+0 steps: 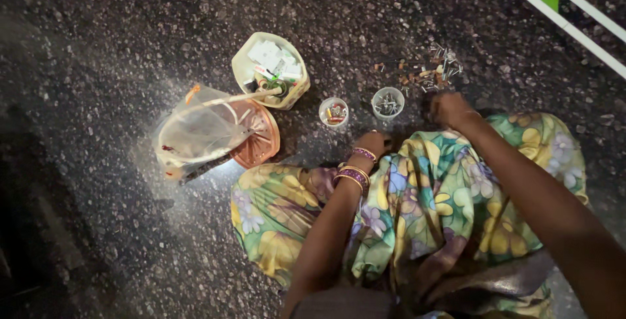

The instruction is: The person sits on the floor and sorts small metal hardware items, including nails and screws, from a pile on the ground into a small plastic cup. They also handle a plastic bag and a container lid during the process.

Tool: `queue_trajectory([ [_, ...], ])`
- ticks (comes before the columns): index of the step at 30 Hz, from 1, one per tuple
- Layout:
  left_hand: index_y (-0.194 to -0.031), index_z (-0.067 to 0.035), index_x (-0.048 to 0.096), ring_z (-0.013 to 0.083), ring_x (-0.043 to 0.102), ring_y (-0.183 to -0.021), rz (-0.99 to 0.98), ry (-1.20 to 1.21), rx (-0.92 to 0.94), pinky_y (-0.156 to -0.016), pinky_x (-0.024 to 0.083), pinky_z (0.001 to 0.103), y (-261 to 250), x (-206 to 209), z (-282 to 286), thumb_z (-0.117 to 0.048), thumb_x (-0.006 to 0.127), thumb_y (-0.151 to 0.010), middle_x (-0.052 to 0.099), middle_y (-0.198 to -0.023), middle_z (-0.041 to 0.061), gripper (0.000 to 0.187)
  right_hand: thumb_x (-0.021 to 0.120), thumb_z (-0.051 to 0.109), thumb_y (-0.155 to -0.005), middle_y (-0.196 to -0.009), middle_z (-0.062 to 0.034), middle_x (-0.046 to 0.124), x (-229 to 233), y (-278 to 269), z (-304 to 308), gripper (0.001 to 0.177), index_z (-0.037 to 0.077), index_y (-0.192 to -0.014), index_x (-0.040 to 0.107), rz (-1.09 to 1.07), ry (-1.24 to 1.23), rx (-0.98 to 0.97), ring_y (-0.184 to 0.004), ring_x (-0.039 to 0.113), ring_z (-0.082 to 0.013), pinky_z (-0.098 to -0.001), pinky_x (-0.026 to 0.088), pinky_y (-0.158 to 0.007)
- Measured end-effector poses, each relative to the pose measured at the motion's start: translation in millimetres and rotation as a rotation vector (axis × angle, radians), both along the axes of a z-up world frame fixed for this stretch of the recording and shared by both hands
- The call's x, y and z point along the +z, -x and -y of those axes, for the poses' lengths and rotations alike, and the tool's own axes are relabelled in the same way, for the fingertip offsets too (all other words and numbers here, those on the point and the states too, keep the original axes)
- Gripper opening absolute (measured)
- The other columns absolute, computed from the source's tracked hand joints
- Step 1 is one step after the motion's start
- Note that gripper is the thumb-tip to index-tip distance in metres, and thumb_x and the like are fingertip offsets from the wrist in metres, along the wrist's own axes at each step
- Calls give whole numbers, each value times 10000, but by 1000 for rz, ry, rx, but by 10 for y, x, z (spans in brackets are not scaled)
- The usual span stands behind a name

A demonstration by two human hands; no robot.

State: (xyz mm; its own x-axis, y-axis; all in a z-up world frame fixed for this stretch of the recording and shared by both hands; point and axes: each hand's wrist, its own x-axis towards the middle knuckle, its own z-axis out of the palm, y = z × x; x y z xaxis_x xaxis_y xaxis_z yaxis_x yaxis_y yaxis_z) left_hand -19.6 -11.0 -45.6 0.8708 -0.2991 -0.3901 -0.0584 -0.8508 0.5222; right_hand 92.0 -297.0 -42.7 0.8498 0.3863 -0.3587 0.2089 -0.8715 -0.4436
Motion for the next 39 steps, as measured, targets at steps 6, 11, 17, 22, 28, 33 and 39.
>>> queue_trajectory([
  [6, -1271, -183, 683, 409, 690, -1051, 23, 53, 17, -938, 541, 505, -10, -77, -43, -371, 711, -865, 721, -1144, 200, 448, 773, 42, -779, -862, -121, 736, 195, -232, -234, 337, 49, -1108, 703, 1, -269, -45, -802, 724, -220, -371, 597, -769],
  [11, -1397, -172, 628, 408, 688, -1125, 52, 123, -104, -984, 552, 499, -33, -395, -10, -226, 685, -886, 722, -1203, 217, 517, 672, 9, -890, -1010, -73, 727, 766, -150, -335, 338, 39, -1226, 685, -320, -842, -214, -861, 687, -158, -328, 592, -821],
  [17, -1372, -137, 606, 406, 653, -1151, 3, 89, -100, -1003, 522, 495, -87, -474, 37, -276, 769, -834, 696, -1227, 216, 579, 684, 74, -951, -1046, -107, 737, 1019, -70, -365, 267, -2, -1206, 706, -512, -928, -239, -918, 707, -164, -327, 580, -844],
  [22, -1367, -143, 622, 398, 658, -1170, 12, 117, -45, -1019, 521, 493, -57, -482, 40, -304, 778, -837, 700, -1249, 195, 576, 698, 67, -963, -1053, -99, 728, 966, -121, -352, 194, -19, -1138, 697, -434, -1002, -243, -932, 707, -181, -341, 590, -842],
  [28, -1374, -140, 619, 401, 649, -1168, -16, 104, -33, -1004, 520, 494, -66, -508, 32, -286, 760, -842, 693, -1252, 194, 570, 680, 45, -969, -1022, -141, 740, 1146, -144, -349, 110, 9, -1066, 644, -321, -1075, -397, -904, 761, -224, -391, 652, -824],
  [33, -1361, -162, 638, 398, 654, -1162, -31, 85, 0, -999, 524, 492, -83, -466, 57, -300, 757, -859, 693, -1262, 182, 534, 683, 48, -1036, -935, -170, 713, 1151, -179, -335, 88, -7, -1085, 635, -176, -1069, -423, -770, 720, -232, -396, 624, -652],
  [39, -1360, -171, 634, 385, 675, -1133, -8, 74, -21, -990, 537, 474, -89, -449, 67, -302, 783, -821, 699, -1234, 187, 574, 685, 121, -1006, -883, -123, 738, 1576, 51, -1044, 139, -9, -1038, 647, -33, -831, -201, -729, 742, -172, -327, 657, -650],
])
